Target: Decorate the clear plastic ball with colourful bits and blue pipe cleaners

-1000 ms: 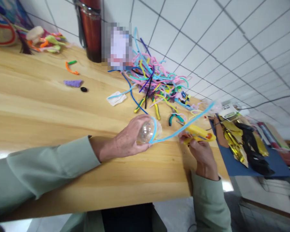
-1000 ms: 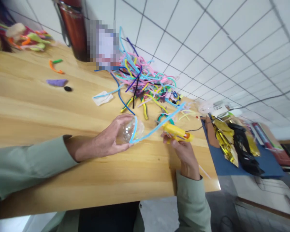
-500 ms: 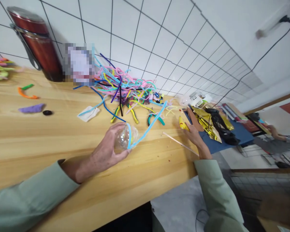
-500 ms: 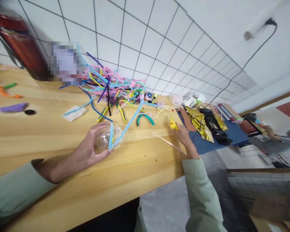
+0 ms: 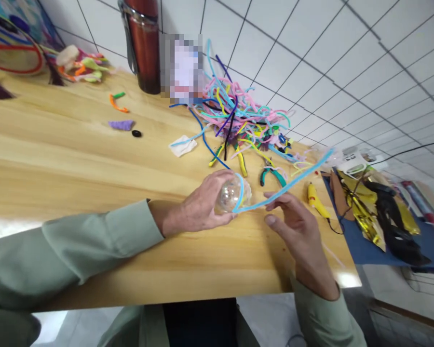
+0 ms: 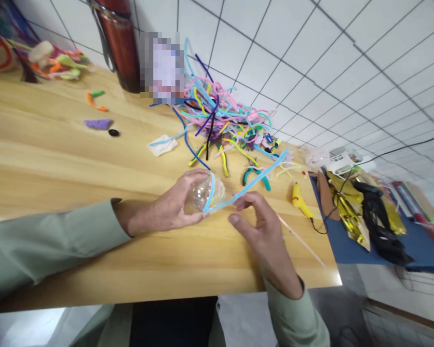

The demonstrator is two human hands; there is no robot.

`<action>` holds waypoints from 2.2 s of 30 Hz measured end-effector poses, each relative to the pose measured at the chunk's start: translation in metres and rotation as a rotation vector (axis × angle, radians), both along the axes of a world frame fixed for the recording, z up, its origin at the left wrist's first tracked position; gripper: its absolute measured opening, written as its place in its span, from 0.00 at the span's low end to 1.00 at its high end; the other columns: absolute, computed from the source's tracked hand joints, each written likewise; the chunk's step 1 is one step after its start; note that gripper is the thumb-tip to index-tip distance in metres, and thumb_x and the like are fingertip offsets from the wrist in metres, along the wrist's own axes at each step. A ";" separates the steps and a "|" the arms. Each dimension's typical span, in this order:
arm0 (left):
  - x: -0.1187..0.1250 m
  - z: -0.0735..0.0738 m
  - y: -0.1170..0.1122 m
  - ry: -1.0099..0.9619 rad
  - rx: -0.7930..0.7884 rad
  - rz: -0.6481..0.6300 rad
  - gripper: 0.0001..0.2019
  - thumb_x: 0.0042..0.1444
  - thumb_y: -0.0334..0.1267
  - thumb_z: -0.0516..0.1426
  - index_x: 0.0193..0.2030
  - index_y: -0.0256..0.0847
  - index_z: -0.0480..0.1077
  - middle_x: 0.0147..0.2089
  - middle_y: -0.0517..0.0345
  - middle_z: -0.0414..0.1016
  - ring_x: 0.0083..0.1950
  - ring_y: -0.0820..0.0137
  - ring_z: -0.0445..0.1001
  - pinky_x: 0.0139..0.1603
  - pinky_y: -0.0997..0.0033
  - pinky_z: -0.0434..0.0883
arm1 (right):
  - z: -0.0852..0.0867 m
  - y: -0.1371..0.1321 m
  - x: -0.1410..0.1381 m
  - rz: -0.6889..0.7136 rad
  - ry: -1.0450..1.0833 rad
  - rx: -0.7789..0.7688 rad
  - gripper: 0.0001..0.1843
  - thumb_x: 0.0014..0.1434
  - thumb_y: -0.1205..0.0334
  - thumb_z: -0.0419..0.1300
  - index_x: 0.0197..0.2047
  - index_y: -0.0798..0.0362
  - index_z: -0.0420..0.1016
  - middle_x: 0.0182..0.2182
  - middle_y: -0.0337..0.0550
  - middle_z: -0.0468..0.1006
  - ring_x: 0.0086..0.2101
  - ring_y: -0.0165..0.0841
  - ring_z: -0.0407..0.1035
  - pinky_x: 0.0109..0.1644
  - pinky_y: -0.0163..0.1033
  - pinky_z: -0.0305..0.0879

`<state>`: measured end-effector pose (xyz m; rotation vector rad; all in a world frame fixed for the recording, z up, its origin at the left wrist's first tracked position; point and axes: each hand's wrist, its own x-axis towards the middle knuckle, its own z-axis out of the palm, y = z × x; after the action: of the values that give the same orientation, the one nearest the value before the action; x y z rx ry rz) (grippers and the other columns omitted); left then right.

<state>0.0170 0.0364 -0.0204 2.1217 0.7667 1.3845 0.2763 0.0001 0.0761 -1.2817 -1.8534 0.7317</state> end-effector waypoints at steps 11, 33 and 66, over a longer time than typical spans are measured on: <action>0.001 0.003 -0.001 0.008 -0.048 0.000 0.35 0.62 0.44 0.66 0.71 0.46 0.57 0.71 0.37 0.69 0.76 0.45 0.68 0.74 0.33 0.72 | -0.014 0.031 -0.037 -0.031 0.153 0.071 0.06 0.58 0.54 0.77 0.36 0.44 0.88 0.32 0.39 0.84 0.35 0.37 0.77 0.42 0.45 0.74; -0.001 0.003 -0.001 -0.007 -0.075 -0.060 0.39 0.60 0.39 0.68 0.74 0.49 0.57 0.73 0.40 0.69 0.78 0.44 0.67 0.76 0.32 0.70 | -0.018 0.036 -0.045 -0.066 0.188 -0.092 0.11 0.57 0.49 0.77 0.39 0.44 0.86 0.31 0.36 0.81 0.30 0.33 0.69 0.39 0.43 0.71; -0.003 0.001 0.002 0.022 -0.016 -0.128 0.44 0.61 0.40 0.69 0.78 0.48 0.51 0.74 0.35 0.64 0.78 0.43 0.65 0.76 0.32 0.68 | -0.021 0.041 -0.057 -0.045 0.248 -0.041 0.16 0.56 0.47 0.78 0.41 0.46 0.83 0.25 0.31 0.71 0.26 0.29 0.63 0.31 0.38 0.62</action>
<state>0.0136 0.0384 -0.0194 2.1375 0.6366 1.2865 0.2191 0.0415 0.0553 -1.1962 -1.6133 0.8667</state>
